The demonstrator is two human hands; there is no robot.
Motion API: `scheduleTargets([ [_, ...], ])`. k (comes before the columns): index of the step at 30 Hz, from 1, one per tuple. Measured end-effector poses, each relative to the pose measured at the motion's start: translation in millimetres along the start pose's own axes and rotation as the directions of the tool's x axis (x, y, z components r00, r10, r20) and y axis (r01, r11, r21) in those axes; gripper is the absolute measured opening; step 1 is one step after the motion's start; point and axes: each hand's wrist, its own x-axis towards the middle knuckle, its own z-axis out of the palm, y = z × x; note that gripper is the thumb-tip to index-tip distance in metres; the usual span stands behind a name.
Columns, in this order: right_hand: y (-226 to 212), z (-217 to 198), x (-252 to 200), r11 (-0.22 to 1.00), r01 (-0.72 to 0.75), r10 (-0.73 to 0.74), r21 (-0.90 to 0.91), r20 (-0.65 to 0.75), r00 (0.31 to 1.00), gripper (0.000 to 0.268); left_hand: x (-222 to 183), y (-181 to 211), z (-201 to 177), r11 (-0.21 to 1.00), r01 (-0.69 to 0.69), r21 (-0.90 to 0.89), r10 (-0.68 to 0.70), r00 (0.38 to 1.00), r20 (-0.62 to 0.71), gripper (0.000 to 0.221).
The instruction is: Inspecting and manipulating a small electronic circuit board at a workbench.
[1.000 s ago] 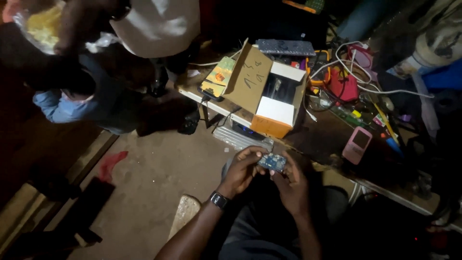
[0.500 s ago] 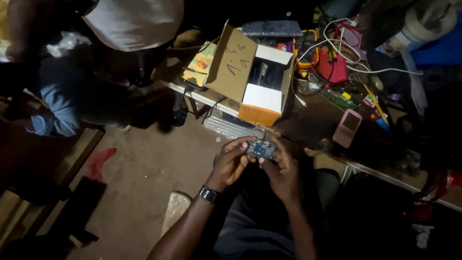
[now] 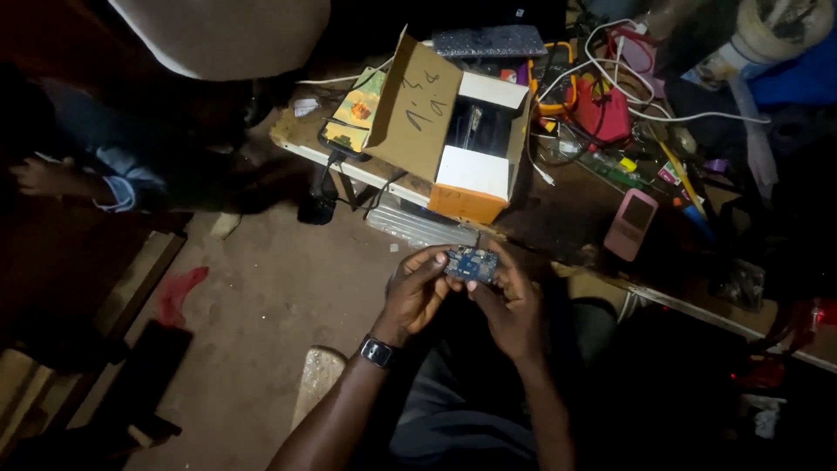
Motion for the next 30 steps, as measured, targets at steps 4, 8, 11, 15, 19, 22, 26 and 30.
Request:
scheduleTargets([
  [4,-10.9,2.7,-1.1,1.000,-0.015,0.015,0.015,0.014,1.000,0.071,-0.7,-0.9,0.0,1.000,-0.009,-0.004,0.009,1.000,-0.005,0.037],
  [8,2.3,-2.1,-0.8,0.998,-0.043,0.042,0.038,0.015,0.999,0.071,0.2,-1.9,-0.9,1.000,-0.023,-0.008,0.023,1.000,-0.002,0.034],
  [11,8.9,-2.6,0.4,1.000,-0.014,0.014,0.023,0.021,1.000,0.072,0.1,-2.7,0.5,0.999,-0.016,-0.052,0.016,1.000,-0.009,0.032],
  [15,-4.0,2.6,-2.2,0.998,0.023,-0.023,-0.051,0.018,1.000,0.070,-4.3,10.1,19.5,0.994,-0.007,-0.106,0.006,1.000,-0.013,0.032],
  [19,-14.6,5.3,-0.4,0.989,0.062,-0.063,-0.132,-0.004,0.998,0.067,-2.6,10.6,13.2,0.994,0.024,-0.107,-0.021,0.999,0.029,0.031],
  [22,-4.7,4.7,-0.9,0.947,0.129,-0.147,-0.296,-0.037,0.989,0.065,-6.3,9.8,13.1,0.990,0.053,-0.134,-0.045,0.997,0.059,0.033],
  [26,-16.4,-0.8,6.4,0.707,0.407,-0.426,-0.578,0.111,0.898,0.058,-9.2,14.5,16.8,0.962,0.100,-0.255,-0.036,0.969,0.243,0.028],
  [30,-13.1,-1.0,9.3,0.764,0.347,-0.334,-0.544,0.127,0.934,0.053,-5.9,12.7,14.1,0.965,0.075,-0.251,-0.022,0.978,0.207,0.022],
])
